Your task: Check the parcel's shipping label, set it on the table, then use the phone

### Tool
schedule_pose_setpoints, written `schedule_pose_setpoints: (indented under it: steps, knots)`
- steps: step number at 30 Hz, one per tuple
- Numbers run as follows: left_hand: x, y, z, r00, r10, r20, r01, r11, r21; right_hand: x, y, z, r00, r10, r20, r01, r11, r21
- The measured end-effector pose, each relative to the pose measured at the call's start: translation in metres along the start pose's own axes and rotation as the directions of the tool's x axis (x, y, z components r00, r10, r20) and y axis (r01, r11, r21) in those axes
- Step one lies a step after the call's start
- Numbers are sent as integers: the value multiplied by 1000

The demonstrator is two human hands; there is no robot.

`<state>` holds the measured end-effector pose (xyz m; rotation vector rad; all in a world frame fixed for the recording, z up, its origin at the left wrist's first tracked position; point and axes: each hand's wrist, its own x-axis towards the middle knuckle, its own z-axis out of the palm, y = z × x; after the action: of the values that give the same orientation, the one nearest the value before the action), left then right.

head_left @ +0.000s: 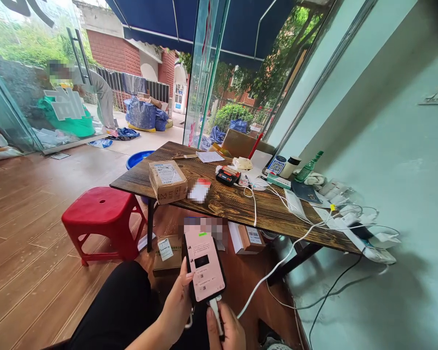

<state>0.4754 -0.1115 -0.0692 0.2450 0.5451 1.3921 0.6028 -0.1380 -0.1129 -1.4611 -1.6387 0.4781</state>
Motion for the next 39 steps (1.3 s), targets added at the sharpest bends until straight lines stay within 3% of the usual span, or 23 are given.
schedule_pose_setpoints:
  steps: [6,10,16,21,26,32,39]
  knots:
    - [0,-6,-2,998,-22,-60,23,1000,14,2,1,4,999,8,47,-3,996,-91]
    - [-1,-3,7,992,7,-125,2,997,71,12,-9,-6,999,33,32,-33,999,12]
    - [-3,-2,7,998,39,-47,-36,996,76,18,-16,-10,969,176,173,-209,958,196]
    - [-2,-4,4,999,38,-14,-37,997,64,-1,0,9,935,354,-31,-336,908,249]
    - [-3,-4,7,999,20,-49,-19,999,31,-3,5,8,977,205,55,-212,952,221]
    - [-2,-5,7,1000,11,5,-11,1000,14,2,-7,3,960,279,4,-267,915,302]
    - [-4,-6,6,998,35,53,-36,999,14,14,-18,-5,949,227,221,-304,847,435]
